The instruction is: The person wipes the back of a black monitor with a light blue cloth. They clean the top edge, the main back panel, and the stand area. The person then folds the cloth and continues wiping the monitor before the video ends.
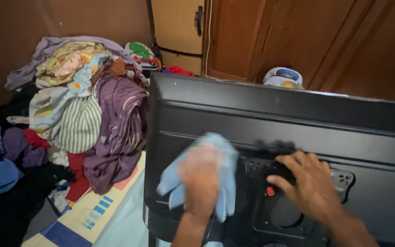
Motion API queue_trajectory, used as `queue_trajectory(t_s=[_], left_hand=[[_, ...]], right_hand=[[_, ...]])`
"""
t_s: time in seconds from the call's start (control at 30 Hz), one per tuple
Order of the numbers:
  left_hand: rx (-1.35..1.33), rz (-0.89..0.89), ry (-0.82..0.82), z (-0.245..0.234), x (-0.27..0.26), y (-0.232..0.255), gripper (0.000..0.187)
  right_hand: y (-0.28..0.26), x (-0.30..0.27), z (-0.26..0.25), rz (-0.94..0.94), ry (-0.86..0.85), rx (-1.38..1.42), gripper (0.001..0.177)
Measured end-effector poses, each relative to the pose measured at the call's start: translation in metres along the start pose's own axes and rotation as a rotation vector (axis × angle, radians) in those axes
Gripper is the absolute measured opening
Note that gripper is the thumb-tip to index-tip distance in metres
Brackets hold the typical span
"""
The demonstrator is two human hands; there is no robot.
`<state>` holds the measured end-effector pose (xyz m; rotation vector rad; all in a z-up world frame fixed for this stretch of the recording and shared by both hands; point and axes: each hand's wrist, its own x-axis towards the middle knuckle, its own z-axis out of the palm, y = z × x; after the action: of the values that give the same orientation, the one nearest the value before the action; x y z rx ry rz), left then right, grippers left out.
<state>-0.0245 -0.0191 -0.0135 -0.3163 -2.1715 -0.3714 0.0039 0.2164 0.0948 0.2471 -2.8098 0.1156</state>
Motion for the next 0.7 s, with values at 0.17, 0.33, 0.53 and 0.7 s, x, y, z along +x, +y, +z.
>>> queue_trajectory(t_s=[0.17,0.33,0.53,0.7], left_hand=[[-0.104,0.124,-0.062,-0.002,0.003,0.003,0.055],[0.053,-0.139,-0.066,-0.015,0.010,-0.030,0.065],[-0.122,0.047,-0.131,-0.020,0.004,0.004,0.062],[-0.107,0.176,-0.057,-0.018,0.002,-0.016,0.056]], right_hand=[[-0.012,0.016,-0.021,0.184,-0.397,-0.128,0.057],[-0.020,0.022,-0.033,0.114,-0.485,-0.113,0.073],[-0.021,0.024,-0.022,0.006,-0.376,-0.023,0.062],[-0.028,0.013,0.011,-0.123,0.079,0.089,0.035]])
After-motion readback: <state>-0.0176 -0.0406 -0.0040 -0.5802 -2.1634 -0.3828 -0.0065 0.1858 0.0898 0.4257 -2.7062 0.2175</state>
